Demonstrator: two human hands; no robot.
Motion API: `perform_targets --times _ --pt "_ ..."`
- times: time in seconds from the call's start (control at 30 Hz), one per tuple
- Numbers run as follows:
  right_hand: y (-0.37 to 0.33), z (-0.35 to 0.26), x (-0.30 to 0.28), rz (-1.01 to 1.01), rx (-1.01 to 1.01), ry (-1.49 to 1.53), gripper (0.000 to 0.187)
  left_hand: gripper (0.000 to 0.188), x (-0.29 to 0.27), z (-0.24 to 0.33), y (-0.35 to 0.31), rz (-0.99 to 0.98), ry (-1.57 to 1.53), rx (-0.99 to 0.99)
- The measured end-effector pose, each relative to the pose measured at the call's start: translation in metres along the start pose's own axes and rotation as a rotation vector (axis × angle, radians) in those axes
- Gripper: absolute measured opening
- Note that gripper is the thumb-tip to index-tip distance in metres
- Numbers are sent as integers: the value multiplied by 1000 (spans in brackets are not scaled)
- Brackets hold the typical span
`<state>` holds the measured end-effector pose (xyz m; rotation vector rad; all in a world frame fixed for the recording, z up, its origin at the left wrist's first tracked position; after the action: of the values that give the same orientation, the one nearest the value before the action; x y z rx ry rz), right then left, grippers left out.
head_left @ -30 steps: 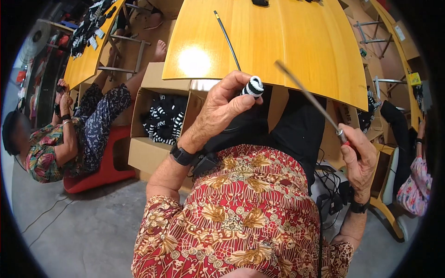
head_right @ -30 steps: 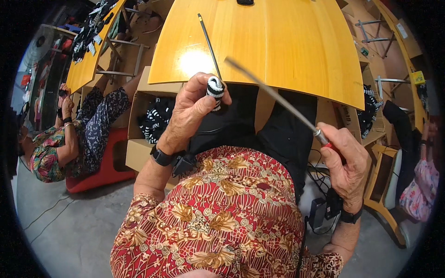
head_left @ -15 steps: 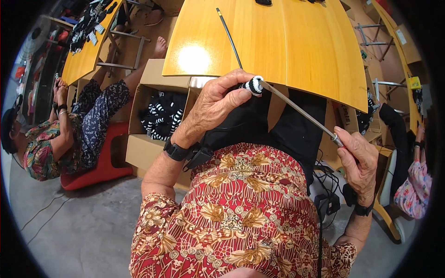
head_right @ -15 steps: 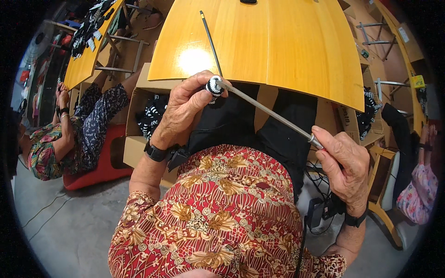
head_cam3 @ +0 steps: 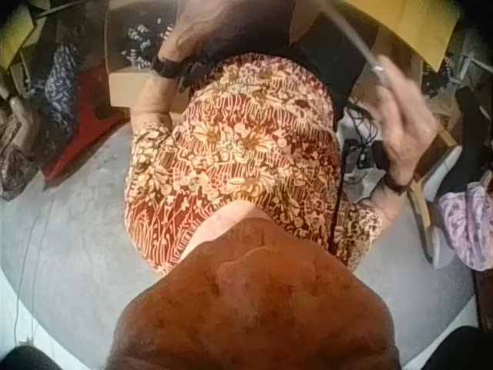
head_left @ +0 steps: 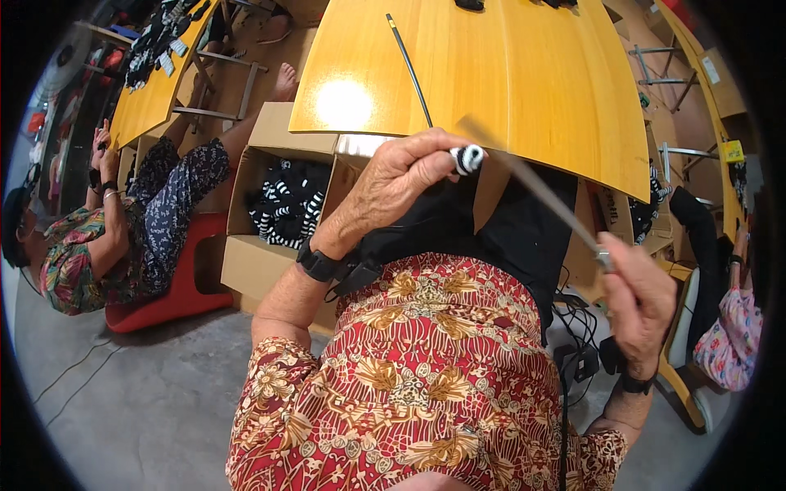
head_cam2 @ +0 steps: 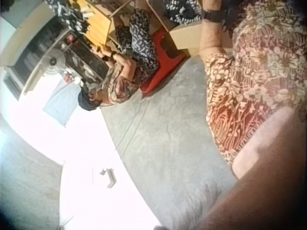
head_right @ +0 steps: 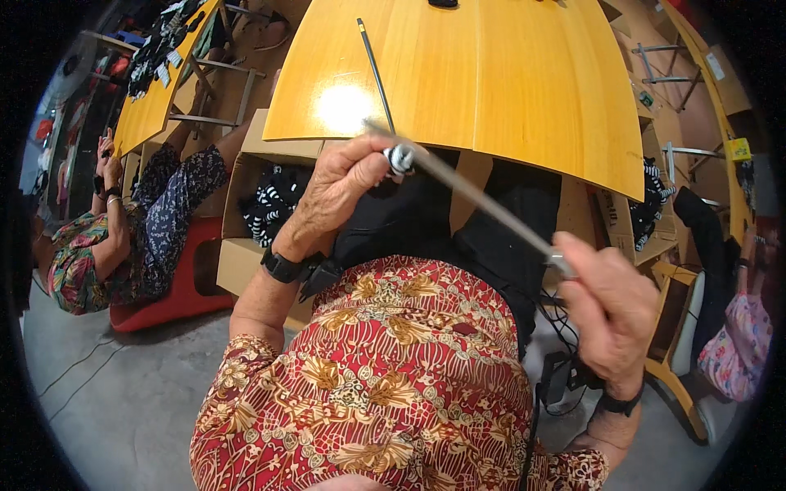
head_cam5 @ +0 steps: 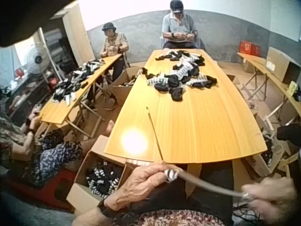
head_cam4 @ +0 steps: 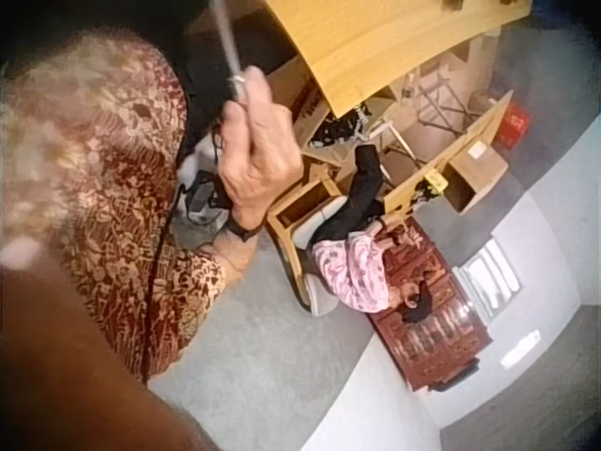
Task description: The person uses a red-handled screwdriver to press and smooth the striped fabric of a sock, likely to flatten seams or shape the cuff. They handle the sock with both hands, rotating it to work on different sections, and place the finished item on a table with other similar socks.
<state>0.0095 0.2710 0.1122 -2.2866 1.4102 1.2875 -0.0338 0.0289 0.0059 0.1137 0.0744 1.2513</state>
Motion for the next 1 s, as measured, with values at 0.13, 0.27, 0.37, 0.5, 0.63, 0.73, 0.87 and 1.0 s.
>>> perform_targets --times 0.13,0.27,0.37,0.5,0.63,0.73,0.87,1.0 --pt "1 -6 -8 18 -79 -134 36 34 -6 -6 -2 79 -118 -30" --pt "-1 -6 -2 -47 -66 -178 38 33 -8 -6 -2 79 -123 -45" --pt "-1 -10 -3 -39 -98 -220 41 31 -10 -6 -2 65 -99 -45" --pt "4 -16 0 -51 -185 -285 45 22 -15 0 -2 97 -28 107" --pt "9 -25 -4 -63 -218 -365 48 30 -12 0 -2 13 39 -3" --pt "11 -31 -6 -112 -266 -464 49 34 -9 1 -5 -37 6 -89" --pt "15 -31 -3 -218 -289 -442 49 38 -9 -7 -6 -101 3 -157" --pt "22 -19 -2 -252 -231 -319 45 43 -4 -8 -5 -117 -91 -197"
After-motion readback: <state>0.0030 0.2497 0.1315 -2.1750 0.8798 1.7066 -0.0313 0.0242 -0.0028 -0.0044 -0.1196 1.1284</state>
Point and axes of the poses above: each hand's wrist, its own y-axis towards the middle knuckle, its own x-axis out of the palm, z = x × y, the point moved 9 cm from there along y, towards the middle knuckle, and after that the axes turned 7 degrees about -x, right-handed, at the moved point
